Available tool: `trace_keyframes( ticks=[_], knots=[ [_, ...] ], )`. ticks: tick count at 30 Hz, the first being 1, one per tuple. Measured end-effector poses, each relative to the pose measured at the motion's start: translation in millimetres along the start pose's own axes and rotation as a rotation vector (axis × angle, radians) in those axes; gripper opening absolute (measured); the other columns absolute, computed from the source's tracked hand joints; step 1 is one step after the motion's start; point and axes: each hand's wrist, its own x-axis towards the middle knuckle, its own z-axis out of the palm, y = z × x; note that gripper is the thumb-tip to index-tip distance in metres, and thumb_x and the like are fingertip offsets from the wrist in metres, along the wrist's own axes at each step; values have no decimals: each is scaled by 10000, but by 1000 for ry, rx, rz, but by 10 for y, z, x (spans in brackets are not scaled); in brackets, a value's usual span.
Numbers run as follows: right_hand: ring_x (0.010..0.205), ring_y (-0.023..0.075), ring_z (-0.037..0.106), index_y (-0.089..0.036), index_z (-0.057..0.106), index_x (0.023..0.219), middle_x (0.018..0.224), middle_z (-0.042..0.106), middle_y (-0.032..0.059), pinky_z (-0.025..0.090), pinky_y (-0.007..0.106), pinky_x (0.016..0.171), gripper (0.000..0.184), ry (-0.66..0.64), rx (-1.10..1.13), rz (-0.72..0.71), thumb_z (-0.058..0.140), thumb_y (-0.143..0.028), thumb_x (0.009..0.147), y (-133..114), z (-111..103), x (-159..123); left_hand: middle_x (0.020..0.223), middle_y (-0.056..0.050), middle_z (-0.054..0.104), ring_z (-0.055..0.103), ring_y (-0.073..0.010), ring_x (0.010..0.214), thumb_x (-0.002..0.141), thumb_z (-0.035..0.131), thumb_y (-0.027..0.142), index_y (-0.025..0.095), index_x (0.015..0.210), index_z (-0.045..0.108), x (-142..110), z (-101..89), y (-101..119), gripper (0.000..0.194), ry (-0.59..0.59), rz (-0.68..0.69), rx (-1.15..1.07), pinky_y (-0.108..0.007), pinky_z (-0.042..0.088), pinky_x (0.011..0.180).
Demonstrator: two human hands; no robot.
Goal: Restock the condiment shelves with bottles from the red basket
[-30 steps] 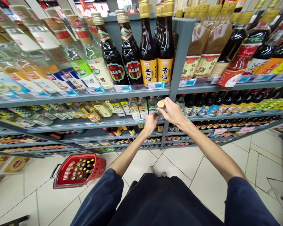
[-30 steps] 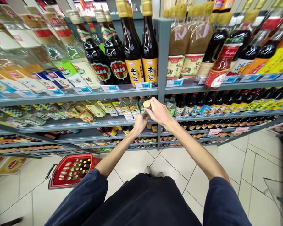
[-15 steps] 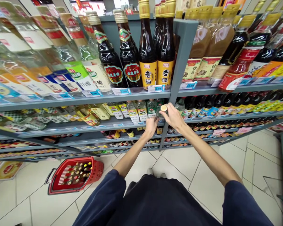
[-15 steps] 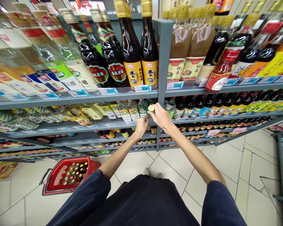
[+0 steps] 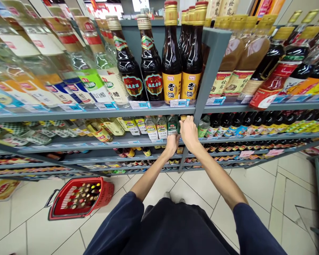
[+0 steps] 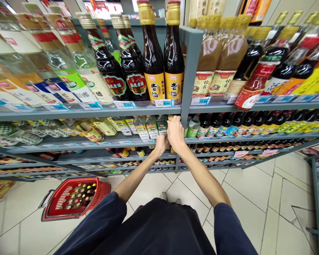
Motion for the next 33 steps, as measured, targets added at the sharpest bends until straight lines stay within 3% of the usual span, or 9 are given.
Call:
trace_keyframes(
  ticks=[8,13,15,17,19,22,26,29,33],
  knots=[
    [983,366,719,-32,592,1213,1226,620,306,557,459,817,394,-45,-53,102,265,-190,1057,-173,16,186,902,-205,782,742,-328,889,984,509,210,84,989,771,-23,-135,118,290,-6,3,-11,-426,557,876],
    [1002,372,714,-54,616,1196,1198,635,301,565,487,843,369,-48,-46,85,309,-195,1047,-151,-22,184,1200,-161,720,726,-228,965,1033,494,241,145,1207,682,52,-614,343,273,205,175,-36,-360,556,954],
    [999,377,712,-55,618,1183,1184,640,305,569,503,842,361,-27,-31,76,316,-181,1033,-122,0,182,1264,-159,667,726,-179,845,1040,500,264,150,1256,630,120,-782,450,276,296,191,-77,-318,589,852],
    [999,384,708,-65,629,1149,1145,652,300,568,515,843,356,-2,-4,66,316,-177,1021,-84,42,190,1297,-174,631,709,-141,713,1046,502,299,145,1281,587,191,-852,549,293,281,133,-151,-274,592,673],
    [1005,384,701,-88,633,1131,1079,667,279,565,517,856,346,35,45,54,329,-217,1028,-39,94,205,1234,-179,655,698,-133,650,1041,517,319,134,1263,565,258,-828,633,293,234,57,-247,-234,543,527],
    [1000,373,696,-109,615,1156,979,676,239,564,506,868,360,84,116,42,343,-320,1049,17,147,217,917,-114,714,677,-145,574,1030,539,354,131,1154,583,375,-719,719,259,221,-40,-326,-219,509,480],
    [960,379,699,-99,595,1145,990,682,254,568,516,830,365,59,81,93,313,-310,1048,18,104,199,763,-84,702,722,-239,721,1002,574,348,157,1027,650,586,-624,741,207,243,-31,-220,-340,597,753],
    [961,404,698,-81,578,1140,1024,682,288,562,546,828,348,19,55,99,317,-289,1042,-16,24,172,920,-126,741,698,-308,1057,964,570,193,167,1047,680,706,-617,714,140,301,45,-113,-428,491,1073],
    [961,415,694,-78,560,1138,1030,676,293,548,562,842,354,-8,64,90,290,-288,1047,-14,-23,151,992,-135,739,637,-310,1171,950,517,120,177,1060,694,729,-642,686,216,292,115,-63,-427,399,1164]
  ],
)
